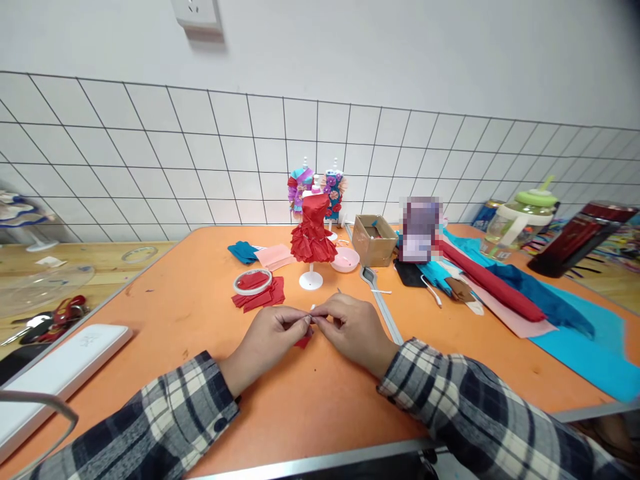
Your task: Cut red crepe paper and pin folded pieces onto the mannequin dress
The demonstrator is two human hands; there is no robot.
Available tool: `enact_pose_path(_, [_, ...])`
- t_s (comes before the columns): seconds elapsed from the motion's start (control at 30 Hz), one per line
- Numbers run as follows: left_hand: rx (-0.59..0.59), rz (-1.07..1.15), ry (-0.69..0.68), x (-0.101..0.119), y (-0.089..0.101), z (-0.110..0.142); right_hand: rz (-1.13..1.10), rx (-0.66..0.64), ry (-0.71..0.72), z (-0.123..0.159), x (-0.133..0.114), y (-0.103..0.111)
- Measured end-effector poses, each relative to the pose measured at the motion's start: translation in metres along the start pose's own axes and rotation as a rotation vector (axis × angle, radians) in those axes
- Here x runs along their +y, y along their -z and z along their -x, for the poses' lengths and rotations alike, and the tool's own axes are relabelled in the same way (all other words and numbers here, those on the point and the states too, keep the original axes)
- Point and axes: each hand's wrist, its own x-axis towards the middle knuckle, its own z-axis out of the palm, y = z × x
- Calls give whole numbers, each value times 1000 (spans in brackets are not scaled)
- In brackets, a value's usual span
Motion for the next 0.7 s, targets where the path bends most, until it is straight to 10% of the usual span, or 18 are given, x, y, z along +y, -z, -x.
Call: enact_pose_path(0.7, [-21, 19, 10, 0, -4, -1, -33, -40, -123, -5, -2, -3])
